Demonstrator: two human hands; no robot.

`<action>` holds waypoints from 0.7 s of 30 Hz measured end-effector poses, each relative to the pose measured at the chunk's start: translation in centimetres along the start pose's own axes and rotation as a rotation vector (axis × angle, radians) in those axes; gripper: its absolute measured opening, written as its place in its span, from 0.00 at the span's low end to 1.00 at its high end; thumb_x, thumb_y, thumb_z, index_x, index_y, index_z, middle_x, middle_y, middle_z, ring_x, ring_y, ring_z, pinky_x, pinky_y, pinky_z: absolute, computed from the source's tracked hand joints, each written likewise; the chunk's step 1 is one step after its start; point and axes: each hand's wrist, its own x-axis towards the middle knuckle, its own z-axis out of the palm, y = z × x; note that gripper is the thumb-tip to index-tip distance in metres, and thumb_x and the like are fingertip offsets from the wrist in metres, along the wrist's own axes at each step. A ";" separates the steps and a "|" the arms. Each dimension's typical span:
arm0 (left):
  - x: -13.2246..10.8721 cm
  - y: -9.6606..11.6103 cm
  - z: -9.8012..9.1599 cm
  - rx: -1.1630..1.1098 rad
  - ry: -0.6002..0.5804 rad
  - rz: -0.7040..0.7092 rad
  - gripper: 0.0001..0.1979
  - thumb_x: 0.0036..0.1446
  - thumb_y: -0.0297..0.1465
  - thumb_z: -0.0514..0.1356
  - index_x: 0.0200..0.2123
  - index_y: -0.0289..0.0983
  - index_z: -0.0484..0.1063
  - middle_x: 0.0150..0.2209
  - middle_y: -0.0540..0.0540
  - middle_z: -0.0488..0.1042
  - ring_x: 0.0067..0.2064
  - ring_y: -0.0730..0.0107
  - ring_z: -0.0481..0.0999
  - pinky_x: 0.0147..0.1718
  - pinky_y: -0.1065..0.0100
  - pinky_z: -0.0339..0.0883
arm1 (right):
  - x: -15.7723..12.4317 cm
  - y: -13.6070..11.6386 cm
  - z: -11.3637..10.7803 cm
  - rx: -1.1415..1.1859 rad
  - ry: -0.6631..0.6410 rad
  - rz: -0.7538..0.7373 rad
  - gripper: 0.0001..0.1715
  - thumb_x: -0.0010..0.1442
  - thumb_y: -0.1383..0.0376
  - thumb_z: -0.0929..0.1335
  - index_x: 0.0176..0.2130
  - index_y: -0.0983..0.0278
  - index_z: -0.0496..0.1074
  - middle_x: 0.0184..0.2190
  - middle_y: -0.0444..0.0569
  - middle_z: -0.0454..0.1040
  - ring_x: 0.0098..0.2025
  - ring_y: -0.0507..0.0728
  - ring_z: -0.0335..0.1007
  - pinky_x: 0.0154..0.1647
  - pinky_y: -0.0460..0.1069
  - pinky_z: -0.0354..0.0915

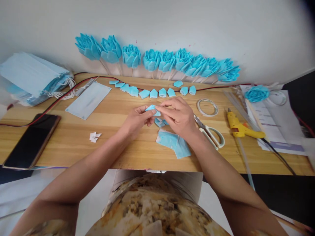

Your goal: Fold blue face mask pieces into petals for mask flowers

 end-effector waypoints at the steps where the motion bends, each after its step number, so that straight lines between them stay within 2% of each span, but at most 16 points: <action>1: 0.0 0.0 0.0 -0.004 0.000 0.003 0.15 0.49 0.36 0.74 0.26 0.34 0.73 0.21 0.51 0.72 0.23 0.79 0.68 0.23 0.74 0.61 | 0.0 0.0 0.0 -0.007 0.002 -0.003 0.19 0.68 0.74 0.65 0.47 0.55 0.81 0.41 0.48 0.81 0.44 0.57 0.73 0.44 0.54 0.70; 9: -0.1 0.2 0.3 -0.014 0.005 0.003 0.20 0.46 0.44 0.75 0.28 0.33 0.76 0.22 0.51 0.72 0.23 0.78 0.68 0.22 0.74 0.61 | -0.1 0.0 0.0 -0.052 -0.027 0.034 0.18 0.68 0.73 0.65 0.45 0.55 0.82 0.42 0.48 0.82 0.44 0.58 0.73 0.44 0.55 0.71; 15: -0.1 0.3 0.2 0.030 0.026 0.020 0.15 0.50 0.36 0.73 0.24 0.34 0.73 0.21 0.50 0.72 0.23 0.78 0.68 0.23 0.74 0.62 | 0.0 -0.2 -0.1 0.048 -0.041 0.095 0.22 0.66 0.74 0.64 0.48 0.53 0.81 0.44 0.47 0.82 0.46 0.58 0.75 0.49 0.58 0.71; 17: -0.1 0.3 0.2 0.031 0.039 0.028 0.13 0.51 0.34 0.72 0.24 0.35 0.72 0.21 0.51 0.72 0.23 0.78 0.67 0.23 0.74 0.61 | 0.2 -0.4 -0.3 0.129 -0.019 0.187 0.22 0.65 0.73 0.64 0.51 0.54 0.79 0.47 0.48 0.82 0.50 0.59 0.76 0.52 0.59 0.71; 21: -0.2 0.6 0.3 0.029 0.079 0.025 0.11 0.51 0.32 0.70 0.24 0.35 0.72 0.20 0.51 0.72 0.22 0.79 0.67 0.23 0.74 0.61 | 0.5 -0.9 -0.7 0.342 -0.024 0.512 0.23 0.64 0.70 0.65 0.56 0.56 0.75 0.51 0.49 0.81 0.54 0.58 0.77 0.51 0.55 0.74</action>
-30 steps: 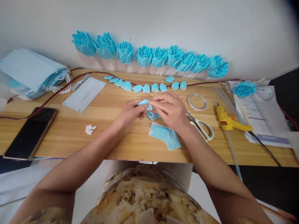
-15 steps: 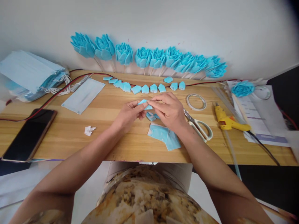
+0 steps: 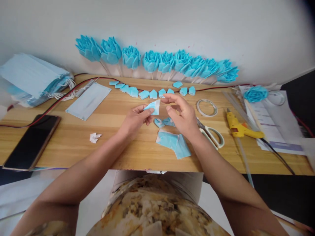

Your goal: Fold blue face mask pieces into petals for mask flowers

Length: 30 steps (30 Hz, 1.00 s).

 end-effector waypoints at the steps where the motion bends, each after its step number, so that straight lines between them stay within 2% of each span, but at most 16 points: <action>1: 0.0 0.0 0.0 0.001 0.005 0.001 0.11 0.51 0.32 0.70 0.24 0.35 0.72 0.20 0.51 0.72 0.22 0.79 0.67 0.23 0.74 0.61 | 0.0 -0.1 0.0 0.039 -0.002 0.050 0.21 0.64 0.69 0.65 0.55 0.57 0.75 0.50 0.49 0.81 0.53 0.57 0.77 0.50 0.54 0.74; 6: 0.0 0.0 0.0 0.020 -0.016 -0.009 0.13 0.49 0.34 0.71 0.23 0.35 0.71 0.20 0.51 0.72 0.22 0.78 0.67 0.23 0.74 0.60 | 0.1 -0.2 0.1 0.151 0.003 0.105 0.14 0.64 0.65 0.67 0.49 0.60 0.76 0.45 0.48 0.82 0.46 0.55 0.78 0.46 0.52 0.74; 11: -0.1 -0.3 0.0 0.167 -0.025 0.043 0.15 0.50 0.38 0.71 0.22 0.36 0.72 0.20 0.52 0.70 0.22 0.78 0.65 0.24 0.72 0.60 | 0.2 0.2 0.5 0.253 -0.046 0.184 0.15 0.59 0.60 0.73 0.47 0.61 0.77 0.37 0.45 0.79 0.36 0.52 0.75 0.36 0.49 0.72; 13: -0.2 -0.4 0.0 0.242 -0.030 0.075 0.15 0.51 0.38 0.70 0.22 0.36 0.72 0.19 0.52 0.69 0.23 0.78 0.65 0.24 0.72 0.59 | 0.1 0.4 0.7 0.260 -0.069 0.208 0.14 0.58 0.60 0.73 0.44 0.61 0.77 0.32 0.43 0.76 0.32 0.51 0.72 0.34 0.48 0.71; 16: -0.4 -0.4 0.1 0.321 -0.057 0.093 0.14 0.52 0.39 0.70 0.23 0.37 0.72 0.19 0.53 0.68 0.22 0.77 0.64 0.23 0.72 0.58 | -0.1 0.5 1.1 0.229 -0.067 0.219 0.07 0.58 0.62 0.72 0.38 0.62 0.76 0.28 0.41 0.74 0.29 0.50 0.70 0.32 0.47 0.69; 19: -0.4 -0.3 0.1 0.354 -0.076 0.111 0.14 0.52 0.38 0.69 0.23 0.37 0.72 0.19 0.53 0.67 0.22 0.77 0.63 0.23 0.72 0.56 | -0.3 0.2 1.3 0.128 -0.014 0.130 0.00 0.58 0.67 0.71 0.34 0.61 0.75 0.29 0.42 0.76 0.31 0.51 0.71 0.35 0.48 0.69; 23: -0.4 -0.3 0.1 0.342 -0.062 0.118 0.13 0.52 0.37 0.68 0.23 0.37 0.71 0.19 0.53 0.66 0.22 0.78 0.64 0.23 0.73 0.57 | -0.4 -0.1 1.2 -0.125 0.071 -0.108 0.06 0.59 0.71 0.70 0.33 0.61 0.75 0.32 0.44 0.79 0.36 0.54 0.73 0.40 0.51 0.69; 26: -0.4 -0.3 0.2 0.309 -0.044 0.094 0.14 0.52 0.37 0.68 0.22 0.36 0.70 0.19 0.53 0.68 0.22 0.78 0.64 0.24 0.72 0.58 | -0.3 0.1 0.9 -0.262 0.053 -0.246 0.07 0.63 0.70 0.69 0.36 0.59 0.78 0.34 0.46 0.81 0.40 0.57 0.75 0.43 0.54 0.69; 30: -0.4 -0.1 0.2 0.256 -0.031 0.073 0.14 0.52 0.37 0.68 0.21 0.36 0.70 0.20 0.52 0.70 0.23 0.78 0.65 0.25 0.72 0.60 | -0.2 0.5 0.6 -0.330 0.030 -0.356 0.11 0.67 0.69 0.67 0.42 0.56 0.80 0.38 0.46 0.82 0.43 0.58 0.76 0.45 0.55 0.70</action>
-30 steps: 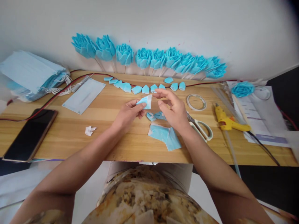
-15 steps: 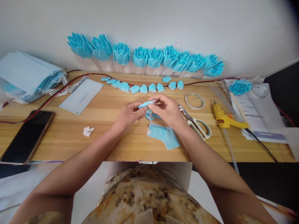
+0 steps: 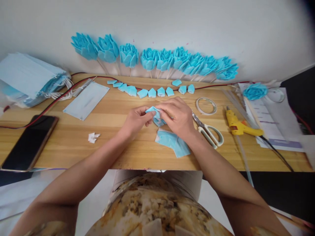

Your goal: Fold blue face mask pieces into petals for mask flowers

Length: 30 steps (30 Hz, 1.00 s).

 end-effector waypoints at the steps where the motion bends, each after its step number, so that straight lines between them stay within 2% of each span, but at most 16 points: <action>1: 0.0 0.0 0.0 -0.011 0.003 0.000 0.14 0.52 0.37 0.68 0.21 0.36 0.70 0.20 0.52 0.70 0.22 0.78 0.65 0.25 0.72 0.61 | 0.0 0.1 0.0 -0.007 0.004 -0.020 0.12 0.68 0.69 0.67 0.43 0.56 0.80 0.39 0.47 0.83 0.43 0.58 0.76 0.45 0.55 0.70; 9: 0.1 -0.1 0.0 -0.039 0.009 0.026 0.15 0.53 0.37 0.68 0.21 0.37 0.70 0.20 0.51 0.70 0.23 0.78 0.65 0.25 0.71 0.61 | -0.1 0.1 0.1 -0.051 -0.040 -0.026 0.19 0.68 0.72 0.65 0.46 0.53 0.82 0.40 0.46 0.82 0.44 0.58 0.75 0.45 0.56 0.71; 20: 0.1 -0.2 -0.1 -0.159 -0.047 0.011 0.18 0.53 0.43 0.70 0.24 0.36 0.73 0.22 0.49 0.71 0.25 0.75 0.68 0.26 0.71 0.62 | -0.2 0.4 0.2 -0.053 -0.042 -0.032 0.20 0.67 0.73 0.64 0.46 0.55 0.82 0.41 0.47 0.82 0.45 0.58 0.75 0.45 0.55 0.71; 25: 0.2 -0.4 -0.1 -0.147 -0.031 0.018 0.16 0.51 0.40 0.71 0.23 0.36 0.72 0.22 0.50 0.71 0.25 0.76 0.67 0.26 0.71 0.62 | -0.2 0.2 0.2 -0.033 -0.043 -0.027 0.19 0.67 0.73 0.65 0.46 0.54 0.82 0.41 0.47 0.82 0.44 0.59 0.75 0.44 0.55 0.71; 28: 0.3 -0.5 -0.2 -0.133 -0.012 0.015 0.13 0.50 0.37 0.70 0.23 0.36 0.72 0.21 0.50 0.71 0.24 0.76 0.67 0.26 0.71 0.62 | -0.1 0.0 0.1 0.066 -0.025 0.025 0.17 0.67 0.71 0.66 0.46 0.55 0.81 0.41 0.47 0.83 0.45 0.58 0.76 0.47 0.56 0.72; 30: 0.2 -0.4 -0.2 -0.119 0.002 0.020 0.12 0.50 0.36 0.70 0.23 0.36 0.72 0.21 0.51 0.71 0.23 0.77 0.66 0.26 0.71 0.61 | -0.1 0.0 0.1 0.192 -0.006 0.158 0.18 0.66 0.71 0.65 0.50 0.57 0.80 0.42 0.47 0.83 0.44 0.57 0.77 0.48 0.56 0.72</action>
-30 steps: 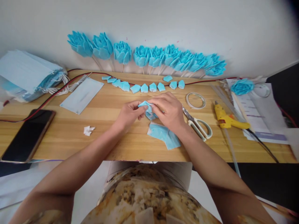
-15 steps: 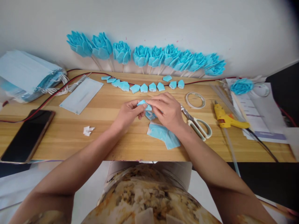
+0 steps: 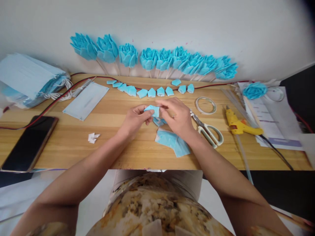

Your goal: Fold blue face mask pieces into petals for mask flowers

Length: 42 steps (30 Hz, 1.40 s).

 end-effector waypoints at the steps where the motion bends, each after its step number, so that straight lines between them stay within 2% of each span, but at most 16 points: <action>1: 0.0 0.1 0.0 0.005 0.006 0.005 0.12 0.50 0.35 0.69 0.23 0.36 0.73 0.21 0.51 0.71 0.23 0.77 0.66 0.25 0.71 0.61 | 0.0 0.0 0.0 0.075 0.009 0.093 0.19 0.66 0.70 0.65 0.52 0.57 0.79 0.42 0.47 0.83 0.44 0.56 0.78 0.47 0.55 0.73; 3: -0.1 0.2 0.1 0.013 0.022 0.019 0.12 0.50 0.36 0.69 0.23 0.36 0.73 0.21 0.51 0.72 0.23 0.77 0.66 0.26 0.71 0.61 | 0.2 0.2 -0.2 0.226 0.001 0.283 0.17 0.66 0.68 0.65 0.51 0.59 0.78 0.41 0.48 0.82 0.42 0.55 0.78 0.44 0.53 0.73; 5: -0.1 0.3 0.1 0.019 0.035 0.038 0.13 0.51 0.37 0.69 0.23 0.37 0.73 0.21 0.51 0.71 0.24 0.77 0.66 0.26 0.71 0.62 | 0.3 0.3 -0.3 0.360 -0.050 0.423 0.12 0.66 0.63 0.66 0.45 0.60 0.79 0.38 0.47 0.81 0.40 0.54 0.77 0.41 0.51 0.73; 9: 0.0 0.3 0.1 0.029 0.054 0.060 0.15 0.52 0.40 0.70 0.22 0.37 0.73 0.21 0.51 0.71 0.24 0.77 0.65 0.26 0.71 0.62 | 0.6 -0.1 -0.6 0.523 -0.181 0.536 0.16 0.65 0.54 0.68 0.32 0.62 0.75 0.30 0.44 0.75 0.34 0.53 0.72 0.37 0.49 0.71; 17: 0.1 0.0 0.1 0.084 0.070 0.083 0.15 0.52 0.39 0.68 0.22 0.36 0.72 0.21 0.51 0.70 0.24 0.77 0.65 0.24 0.72 0.61 | 0.7 -0.7 -0.7 0.473 -0.212 0.545 0.14 0.59 0.54 0.71 0.31 0.62 0.72 0.26 0.42 0.70 0.30 0.51 0.64 0.32 0.48 0.61; 25: -0.1 0.3 0.1 0.148 0.041 0.069 0.13 0.54 0.35 0.66 0.21 0.36 0.71 0.21 0.51 0.70 0.23 0.78 0.65 0.25 0.72 0.61 | 0.8 -1.0 -0.8 0.415 -0.207 0.569 0.11 0.57 0.58 0.70 0.29 0.63 0.71 0.26 0.42 0.70 0.29 0.51 0.64 0.32 0.48 0.62; 32: 0.1 0.2 -0.1 -0.032 -0.033 -0.053 0.11 0.51 0.37 0.68 0.27 0.35 0.73 0.22 0.50 0.72 0.24 0.76 0.69 0.25 0.72 0.63 | 1.0 -1.2 -0.8 0.387 -0.180 0.536 0.10 0.56 0.59 0.69 0.28 0.63 0.70 0.24 0.41 0.67 0.27 0.50 0.61 0.30 0.47 0.59; 36: 0.1 0.2 -0.1 -0.010 -0.029 -0.026 0.13 0.51 0.38 0.69 0.27 0.35 0.73 0.22 0.51 0.72 0.24 0.76 0.68 0.25 0.72 0.63 | 1.0 -1.1 -0.8 0.362 -0.181 0.523 0.10 0.57 0.60 0.69 0.28 0.63 0.70 0.23 0.40 0.67 0.26 0.49 0.60 0.29 0.47 0.57; 42: 0.1 0.1 -0.1 0.081 -0.001 -0.009 0.10 0.51 0.33 0.68 0.25 0.35 0.72 0.22 0.51 0.72 0.24 0.77 0.67 0.26 0.72 0.63 | 0.7 -1.2 -0.4 0.360 -0.202 0.511 0.10 0.57 0.61 0.69 0.27 0.63 0.71 0.23 0.41 0.69 0.26 0.49 0.61 0.28 0.47 0.58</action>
